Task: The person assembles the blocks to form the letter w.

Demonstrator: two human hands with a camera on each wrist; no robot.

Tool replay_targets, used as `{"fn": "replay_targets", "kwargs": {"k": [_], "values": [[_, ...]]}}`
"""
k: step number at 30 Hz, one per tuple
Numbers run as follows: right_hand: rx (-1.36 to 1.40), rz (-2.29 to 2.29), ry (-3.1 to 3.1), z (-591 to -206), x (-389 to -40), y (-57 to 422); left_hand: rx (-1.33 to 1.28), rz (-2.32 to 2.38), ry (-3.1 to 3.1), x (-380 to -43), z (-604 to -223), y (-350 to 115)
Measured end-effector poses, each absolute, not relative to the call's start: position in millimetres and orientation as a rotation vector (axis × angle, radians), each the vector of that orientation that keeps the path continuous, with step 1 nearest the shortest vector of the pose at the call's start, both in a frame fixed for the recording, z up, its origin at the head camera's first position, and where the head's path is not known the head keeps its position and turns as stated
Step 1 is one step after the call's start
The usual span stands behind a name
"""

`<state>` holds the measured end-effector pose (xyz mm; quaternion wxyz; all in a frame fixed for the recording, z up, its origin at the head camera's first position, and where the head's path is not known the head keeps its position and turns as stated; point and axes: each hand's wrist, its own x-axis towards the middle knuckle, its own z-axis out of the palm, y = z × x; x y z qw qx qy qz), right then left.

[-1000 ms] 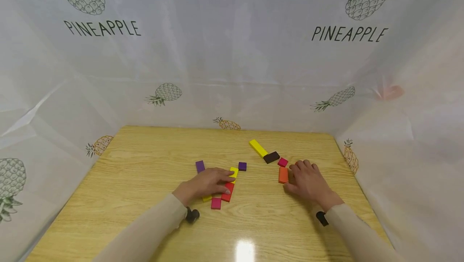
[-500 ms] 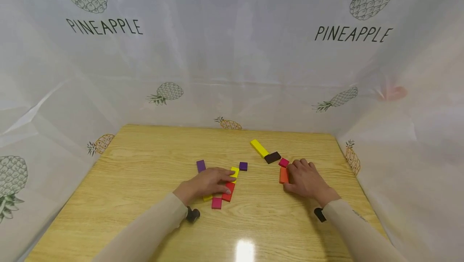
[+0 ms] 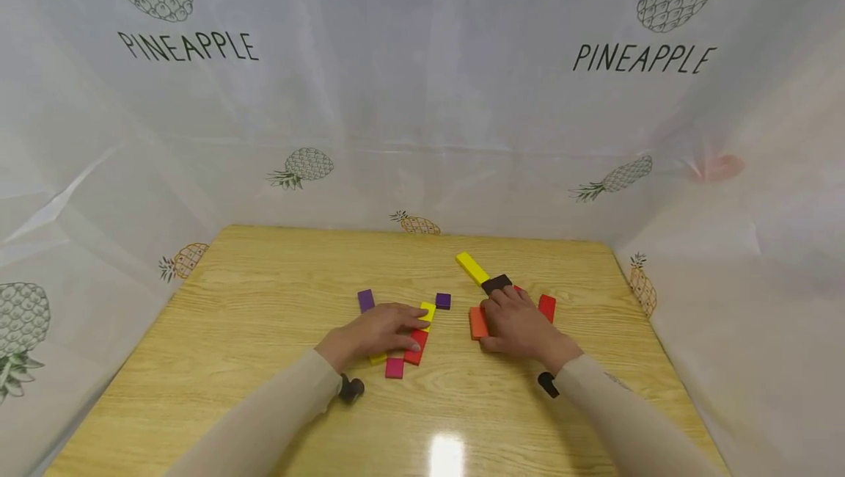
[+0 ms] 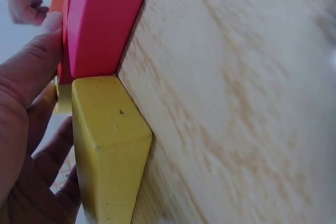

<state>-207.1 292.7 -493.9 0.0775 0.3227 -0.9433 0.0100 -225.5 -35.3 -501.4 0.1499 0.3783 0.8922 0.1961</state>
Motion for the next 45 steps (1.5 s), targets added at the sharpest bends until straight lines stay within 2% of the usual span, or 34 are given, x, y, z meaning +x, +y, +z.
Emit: {"fn": "replay_targets", "kwargs": {"k": [13, 45], "values": [[1.040, 0.026, -2.874, -498, -217, 262, 1.097, 0.556, 2.564, -226, -503, -36], [1.001, 0.011, -2.904, -497, -220, 258, 1.072, 0.582, 2.554, -225, -502, -36]]}}
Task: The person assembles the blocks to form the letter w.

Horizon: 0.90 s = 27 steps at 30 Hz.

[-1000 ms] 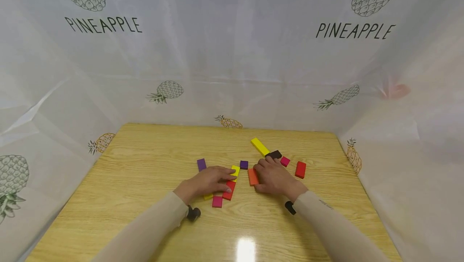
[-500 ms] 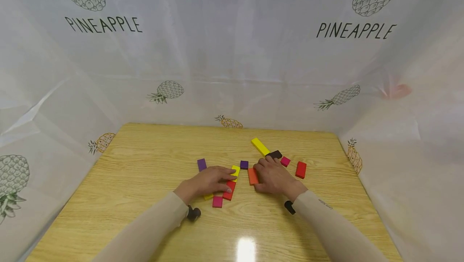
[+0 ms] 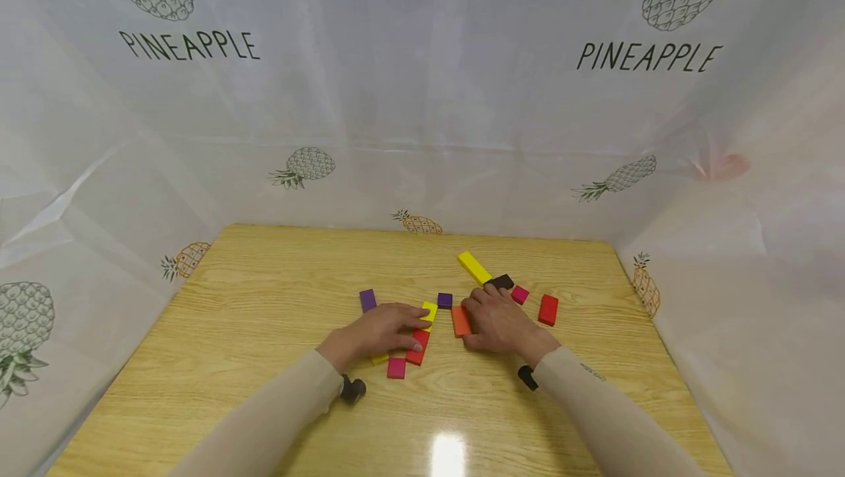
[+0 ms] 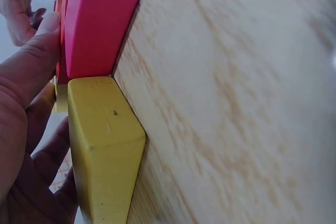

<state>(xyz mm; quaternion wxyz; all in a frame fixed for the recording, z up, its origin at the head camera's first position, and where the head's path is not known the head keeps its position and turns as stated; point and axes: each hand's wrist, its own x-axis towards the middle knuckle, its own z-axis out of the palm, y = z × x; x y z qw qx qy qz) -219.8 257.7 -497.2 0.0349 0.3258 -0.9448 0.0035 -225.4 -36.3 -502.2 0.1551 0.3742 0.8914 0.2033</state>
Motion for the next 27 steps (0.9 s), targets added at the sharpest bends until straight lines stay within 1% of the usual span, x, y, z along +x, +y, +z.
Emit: {"fn": "replay_targets", "kwargs": {"k": [19, 27], "values": [[0.995, 0.008, -2.880, -500.5, -220.6, 258.7, 1.084, 0.590, 2.550, -225.9, -503.7, -36.0], [0.952, 0.154, -2.902, -495.5, -220.5, 264.0, 1.094, 0.588, 2.541, -227.0, -504.2, -36.2]]}}
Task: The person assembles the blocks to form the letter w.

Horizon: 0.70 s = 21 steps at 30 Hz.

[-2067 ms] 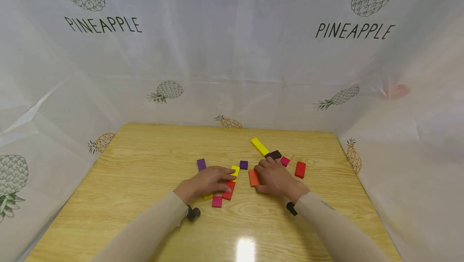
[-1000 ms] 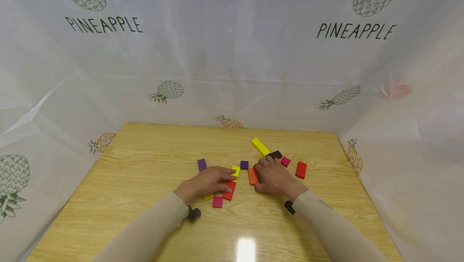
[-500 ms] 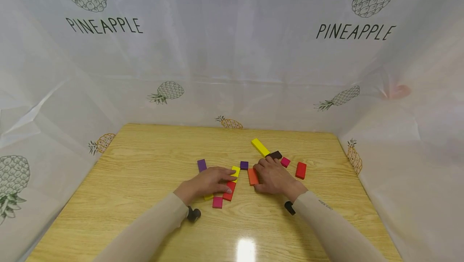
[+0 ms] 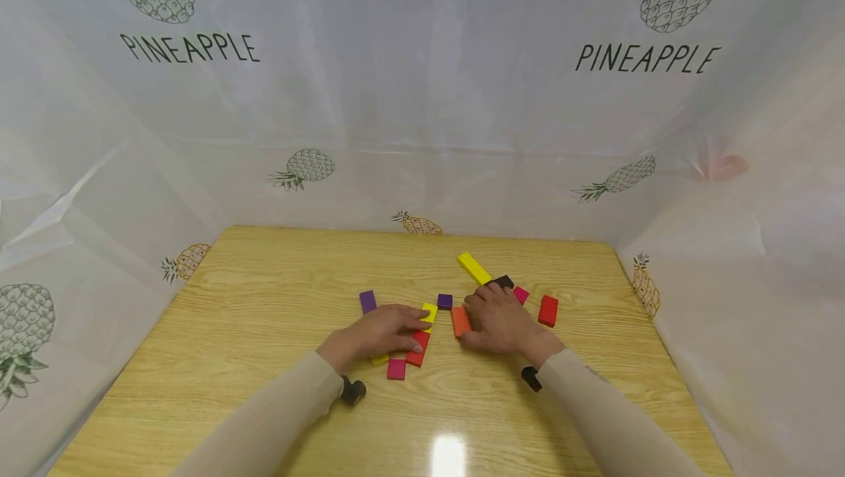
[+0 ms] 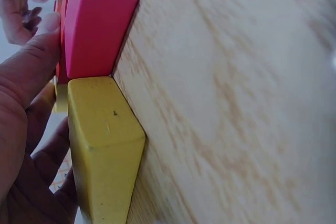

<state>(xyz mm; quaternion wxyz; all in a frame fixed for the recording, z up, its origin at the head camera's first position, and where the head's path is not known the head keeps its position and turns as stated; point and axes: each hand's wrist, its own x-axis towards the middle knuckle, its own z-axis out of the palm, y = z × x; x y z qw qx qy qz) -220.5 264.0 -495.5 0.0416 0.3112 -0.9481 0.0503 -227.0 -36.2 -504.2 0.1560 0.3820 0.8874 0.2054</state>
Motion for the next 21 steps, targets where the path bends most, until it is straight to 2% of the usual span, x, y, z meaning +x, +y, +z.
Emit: {"fn": "replay_targets", "kwargs": {"k": [16, 21], "values": [[0.467, 0.038, -2.834, -494, -238, 293, 1.081, 0.591, 2.550, -226, -502, -36], [0.395, -0.026, -2.851, -497, -243, 298, 1.081, 0.589, 2.553, -226, -504, -36]]}}
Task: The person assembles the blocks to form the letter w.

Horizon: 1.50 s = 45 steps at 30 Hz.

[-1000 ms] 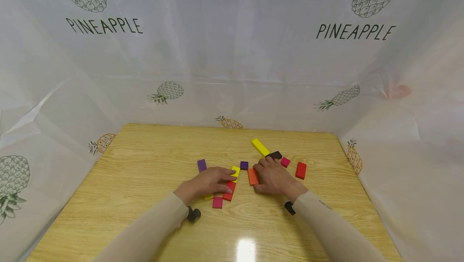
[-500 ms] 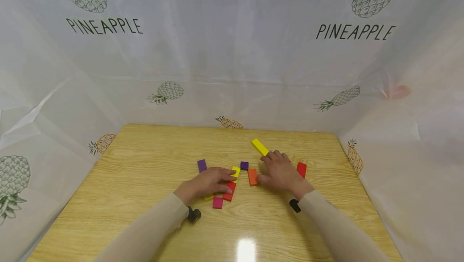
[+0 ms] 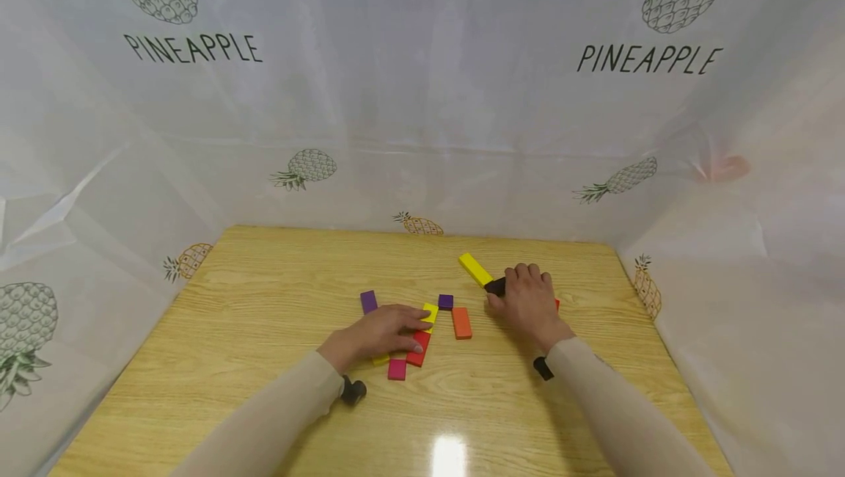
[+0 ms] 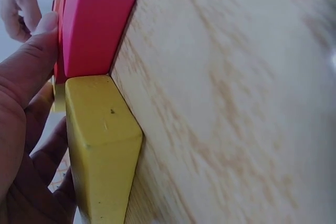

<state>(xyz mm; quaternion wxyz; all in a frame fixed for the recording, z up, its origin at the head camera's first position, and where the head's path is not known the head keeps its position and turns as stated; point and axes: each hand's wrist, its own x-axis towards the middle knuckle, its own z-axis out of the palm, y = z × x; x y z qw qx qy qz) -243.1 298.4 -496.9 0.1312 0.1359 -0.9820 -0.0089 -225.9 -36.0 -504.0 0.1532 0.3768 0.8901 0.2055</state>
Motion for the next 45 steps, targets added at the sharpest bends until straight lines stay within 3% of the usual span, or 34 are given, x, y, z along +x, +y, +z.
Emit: {"fn": "replay_targets", "kwargs": {"k": [19, 45], "values": [[0.276, 0.028, -3.018, -506, -258, 298, 1.071, 0.603, 2.543, -226, -505, -36], [0.453, 0.164, -3.015, -506, -242, 310, 1.064, 0.615, 2.535, -226, -506, -37]]}}
